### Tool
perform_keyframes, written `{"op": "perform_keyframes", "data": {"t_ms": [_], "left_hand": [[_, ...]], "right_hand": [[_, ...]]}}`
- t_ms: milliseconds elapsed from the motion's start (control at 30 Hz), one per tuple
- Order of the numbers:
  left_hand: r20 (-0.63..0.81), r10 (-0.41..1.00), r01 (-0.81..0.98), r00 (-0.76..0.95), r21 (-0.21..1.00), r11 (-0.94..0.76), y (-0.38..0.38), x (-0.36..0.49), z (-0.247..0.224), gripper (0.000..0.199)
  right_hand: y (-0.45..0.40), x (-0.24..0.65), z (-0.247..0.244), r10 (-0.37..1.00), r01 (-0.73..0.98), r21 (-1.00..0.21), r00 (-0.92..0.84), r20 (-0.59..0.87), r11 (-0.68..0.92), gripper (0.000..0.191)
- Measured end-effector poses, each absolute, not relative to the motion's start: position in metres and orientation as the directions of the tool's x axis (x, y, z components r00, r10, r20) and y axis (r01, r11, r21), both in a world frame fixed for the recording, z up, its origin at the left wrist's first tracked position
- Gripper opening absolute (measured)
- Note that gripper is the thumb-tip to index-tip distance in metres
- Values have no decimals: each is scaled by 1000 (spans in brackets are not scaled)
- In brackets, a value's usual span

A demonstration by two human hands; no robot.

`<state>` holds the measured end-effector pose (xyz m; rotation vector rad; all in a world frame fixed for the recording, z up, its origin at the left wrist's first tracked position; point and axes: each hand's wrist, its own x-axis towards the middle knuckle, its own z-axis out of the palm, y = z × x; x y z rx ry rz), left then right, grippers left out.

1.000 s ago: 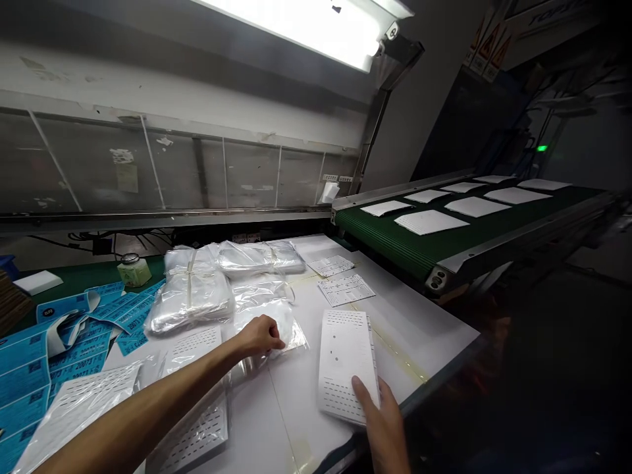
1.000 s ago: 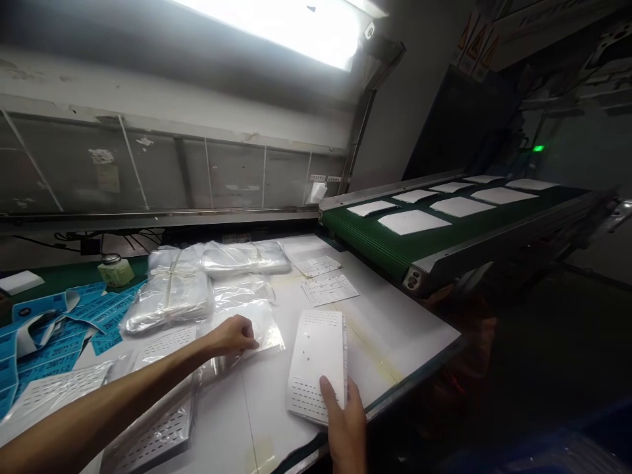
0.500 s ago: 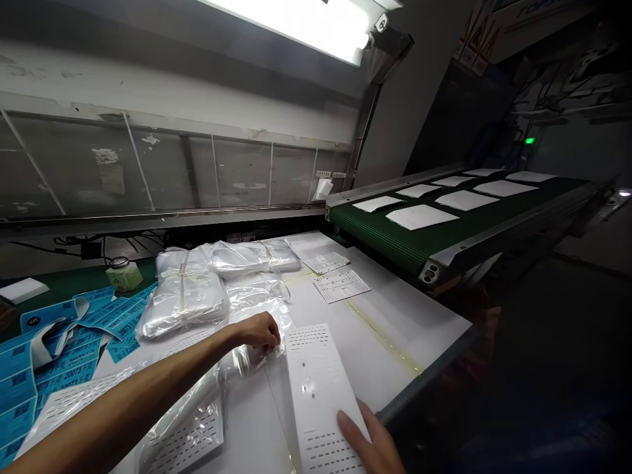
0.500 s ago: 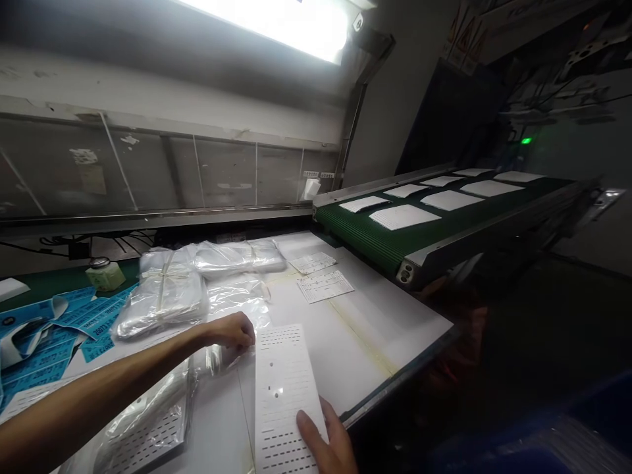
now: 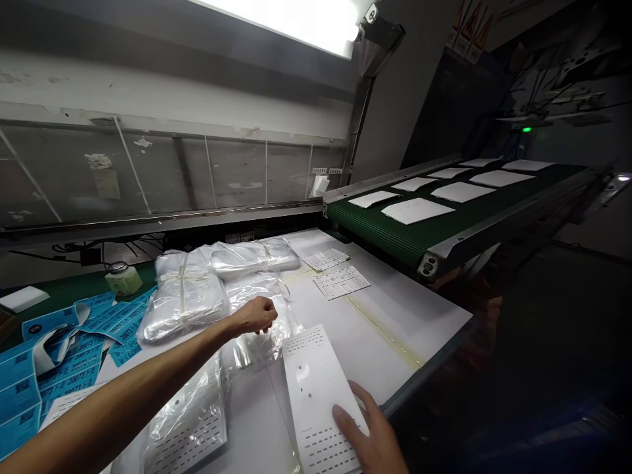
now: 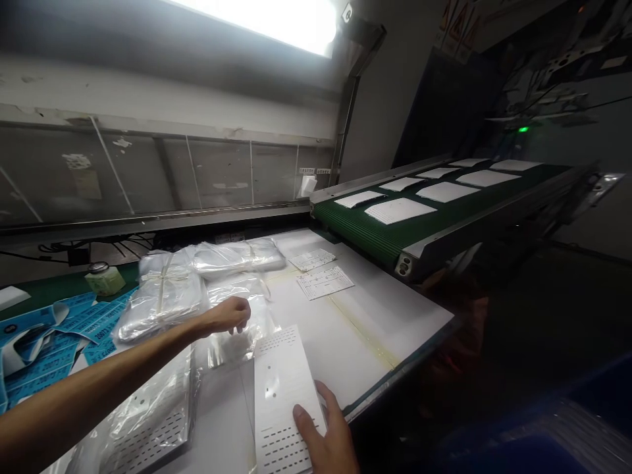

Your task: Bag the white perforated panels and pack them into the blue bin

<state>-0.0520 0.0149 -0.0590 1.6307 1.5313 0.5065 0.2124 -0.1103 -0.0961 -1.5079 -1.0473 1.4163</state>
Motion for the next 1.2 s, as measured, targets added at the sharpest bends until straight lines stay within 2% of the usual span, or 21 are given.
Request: {"op": "perform_keyframes", "data": {"t_ms": [133,267,433,533,633,833,1033,1200], "left_hand": [[-187,956,676,226,737,-16,12,-47,-52,15],[-126,954,731,273,671,-121,6,-47,-41,19],[-64,944,793,324,563,-234,-1,-51,-35,15],[-32,943,810,331,522,-266,-2,-54,-34,17],[-19,940,815,341,505,-285,-2,-56,-33,18],[-23,925,791,379,527,-311,-8,-53,-28,19],[-42,895,725,445,604,-332,-29,-37,-16,15],[-31,897,682,440,661,-312,-58,-24,-18,16]], "right_hand": [[-116,191,-92,970,138,-961,32,-240,-242,73],[-113,176,-95,955,213,-935,-26,-297,-285,70],[-85,177,-82,921,63,-951,-234,-310,-304,58],[-71,176,-73,923,-3,-946,-219,-317,-325,57],[-66,169,-74,935,3,-950,-176,-307,-311,59],[-57,148,-86,945,27,-954,-127,-301,-300,63],[-37,123,-95,960,-12,-964,-98,-262,-265,83],[-26,117,-103,971,-69,-977,-147,-189,-200,74]]}}
